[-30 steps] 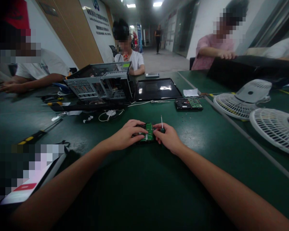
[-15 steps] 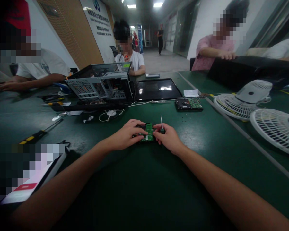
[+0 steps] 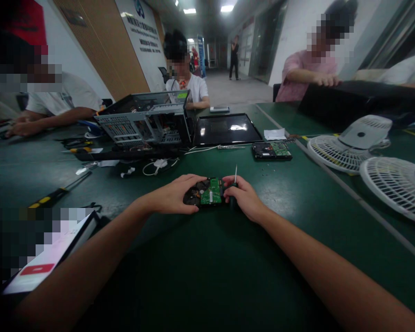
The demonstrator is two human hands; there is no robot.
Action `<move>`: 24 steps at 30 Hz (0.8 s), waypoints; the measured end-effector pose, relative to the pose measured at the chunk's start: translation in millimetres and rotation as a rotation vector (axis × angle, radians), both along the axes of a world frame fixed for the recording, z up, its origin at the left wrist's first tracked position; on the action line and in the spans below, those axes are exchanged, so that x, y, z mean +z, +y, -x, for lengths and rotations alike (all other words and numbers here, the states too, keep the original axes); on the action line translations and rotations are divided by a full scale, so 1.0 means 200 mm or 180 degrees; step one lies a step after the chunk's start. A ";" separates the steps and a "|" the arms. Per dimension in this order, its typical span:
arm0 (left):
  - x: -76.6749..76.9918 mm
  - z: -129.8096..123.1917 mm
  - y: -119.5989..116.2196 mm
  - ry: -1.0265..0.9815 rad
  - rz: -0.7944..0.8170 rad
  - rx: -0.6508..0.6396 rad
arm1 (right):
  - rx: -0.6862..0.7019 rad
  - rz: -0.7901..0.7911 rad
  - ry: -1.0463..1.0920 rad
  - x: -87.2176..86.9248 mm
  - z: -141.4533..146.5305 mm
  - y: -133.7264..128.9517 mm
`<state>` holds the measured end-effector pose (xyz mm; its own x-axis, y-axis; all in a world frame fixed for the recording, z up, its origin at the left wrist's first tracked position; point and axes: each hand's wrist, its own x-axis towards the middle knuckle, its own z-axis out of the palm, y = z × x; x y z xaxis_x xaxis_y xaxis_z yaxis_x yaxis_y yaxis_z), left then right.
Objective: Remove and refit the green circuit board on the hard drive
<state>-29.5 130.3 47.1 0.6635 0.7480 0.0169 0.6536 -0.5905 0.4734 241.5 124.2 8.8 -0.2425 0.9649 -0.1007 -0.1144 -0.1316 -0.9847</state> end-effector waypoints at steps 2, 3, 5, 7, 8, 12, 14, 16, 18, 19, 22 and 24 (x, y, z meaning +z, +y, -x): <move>0.00 -0.01 0.00 0.0005 -0.0046 0.0021 | -0.0019 0.0040 0.0177 0.00 0.00 0.00; 0.00 -0.01 0.00 0.0003 -0.0067 0.0052 | -0.0047 0.0056 0.0196 0.00 0.00 0.00; 0.00 -0.02 -0.01 -0.0010 -0.0113 0.0125 | -0.0045 0.0095 0.0070 0.01 -0.01 0.01; 0.00 -0.03 -0.01 -0.0026 -0.0166 0.0217 | 0.0047 0.0110 -0.0118 0.02 -0.03 0.01; 0.00 -0.04 -0.01 -0.0029 -0.0196 0.0275 | 0.0111 0.0093 -0.0199 0.02 -0.04 0.02; -0.03 -0.07 -0.02 0.0026 -0.0225 0.0488 | 0.0150 -0.0211 -0.0372 0.04 -0.12 0.08; -0.04 -0.09 -0.03 0.0049 -0.0243 0.0635 | 0.0001 -0.0414 -0.0445 0.04 -0.16 0.11; -0.06 -0.11 -0.04 0.0043 -0.0293 0.0846 | -0.0191 -0.0617 -0.0470 0.04 -0.20 0.14; -0.07 -0.13 -0.06 0.0003 -0.0325 0.1049 | -0.0305 -0.0785 -0.0486 0.04 -0.23 0.18; -0.08 -0.14 -0.07 -0.0018 -0.0326 0.1139 | -0.0343 -0.0866 -0.0508 0.04 -0.25 0.20; -0.08 -0.17 -0.09 -0.0009 -0.0255 0.1305 | -0.0656 -0.1085 -0.0645 0.05 -0.33 0.26; -0.06 -0.17 -0.10 0.0034 -0.0191 0.1285 | -0.1105 -0.1175 -0.0636 0.05 -0.39 0.30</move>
<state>4.8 109.7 34.3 0.3171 0.9463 0.0632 0.8433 -0.3118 0.4377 318.8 183.5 18.2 0.0860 0.9648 0.2485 0.1045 0.2394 -0.9653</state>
